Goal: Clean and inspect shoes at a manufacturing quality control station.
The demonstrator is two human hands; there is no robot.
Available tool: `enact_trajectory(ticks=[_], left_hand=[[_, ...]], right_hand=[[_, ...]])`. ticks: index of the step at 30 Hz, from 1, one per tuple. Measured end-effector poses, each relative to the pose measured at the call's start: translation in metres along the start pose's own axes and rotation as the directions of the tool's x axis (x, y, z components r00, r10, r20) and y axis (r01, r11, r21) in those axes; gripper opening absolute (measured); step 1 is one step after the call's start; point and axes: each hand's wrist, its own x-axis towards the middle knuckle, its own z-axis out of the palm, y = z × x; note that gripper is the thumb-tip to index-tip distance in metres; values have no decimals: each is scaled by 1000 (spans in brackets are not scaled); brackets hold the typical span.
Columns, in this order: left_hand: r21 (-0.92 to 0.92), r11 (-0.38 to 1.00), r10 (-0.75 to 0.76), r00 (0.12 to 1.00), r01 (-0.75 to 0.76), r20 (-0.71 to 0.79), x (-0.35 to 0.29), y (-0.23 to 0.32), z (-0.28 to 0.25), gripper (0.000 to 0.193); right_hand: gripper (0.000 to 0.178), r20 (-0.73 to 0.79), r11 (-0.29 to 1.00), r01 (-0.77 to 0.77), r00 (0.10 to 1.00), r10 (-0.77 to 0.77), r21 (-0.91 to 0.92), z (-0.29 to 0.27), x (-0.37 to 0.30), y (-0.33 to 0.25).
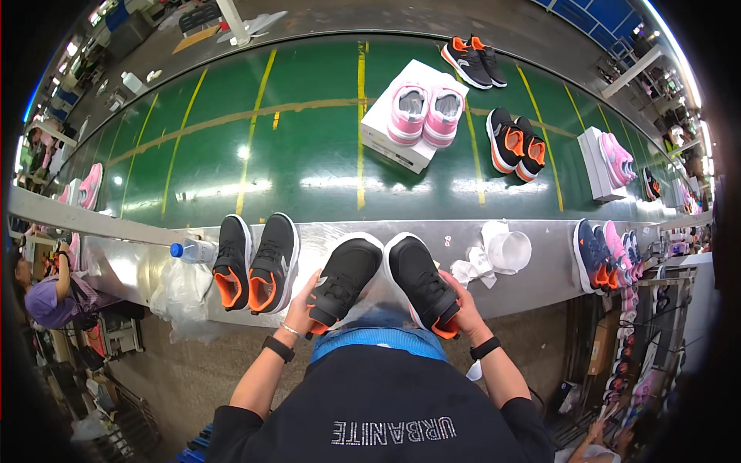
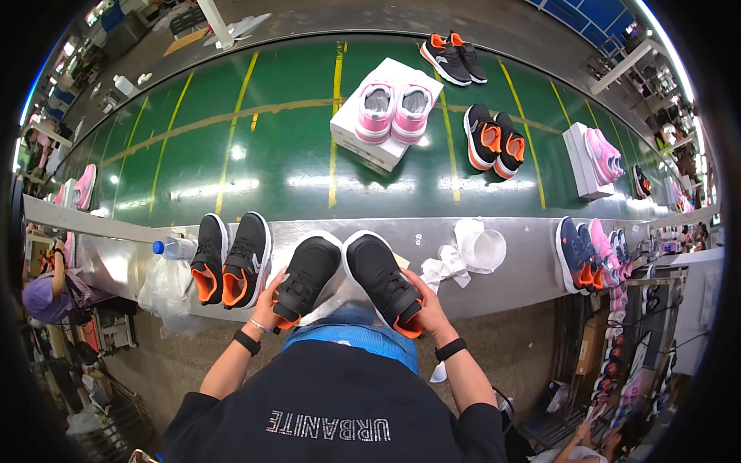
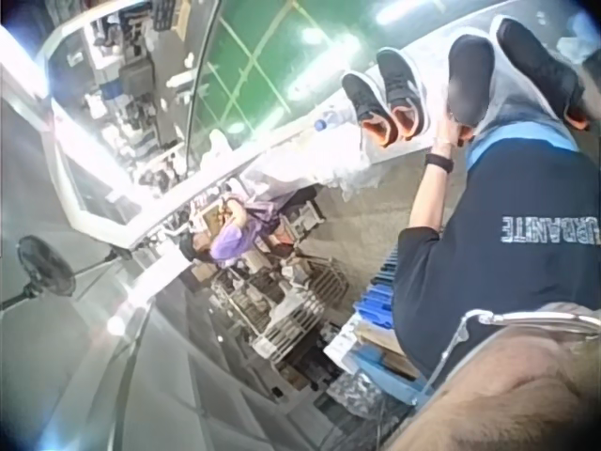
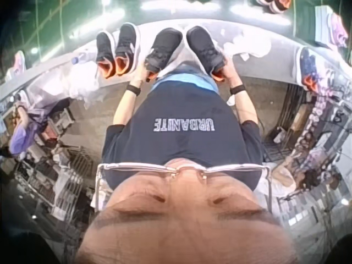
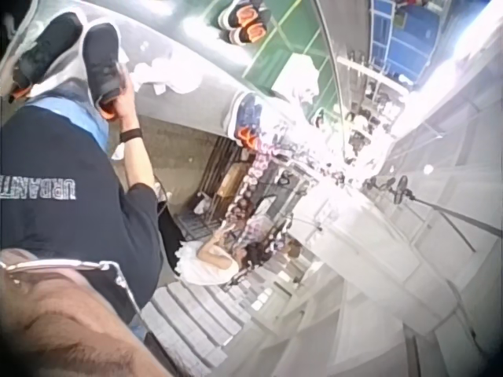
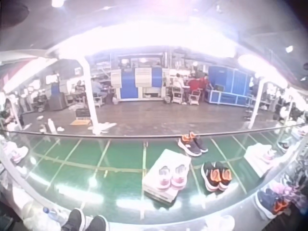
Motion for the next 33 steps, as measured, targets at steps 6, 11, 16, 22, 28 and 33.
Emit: enact_trajectory(ticks=[6,11,16,22,28,33], left_hand=[[571,783,392,909,-247,-145,-21,10,-1,67],[646,725,474,853,-240,-216,-28,12,-1,70],[741,655,503,817,-146,-284,-33,16,-3,78],[749,657,516,778,-90,-358,-32,21,4,78],[777,629,501,771,-13,-393,-21,22,6,82],[818,551,322,864,162,-388,-9,11,15,92]], right_hand=[[59,-65,876,212,962,-265,-434,9,4,19],[70,-35,624,289,890,-454,-726,29,11,12],[72,-50,607,270,888,-457,-747,48,17,15],[75,-96,575,220,879,-467,-788,73,27,15],[77,-88,458,179,860,-503,-871,94,37,11],[87,-22,289,116,900,-435,-950,110,53,23]])
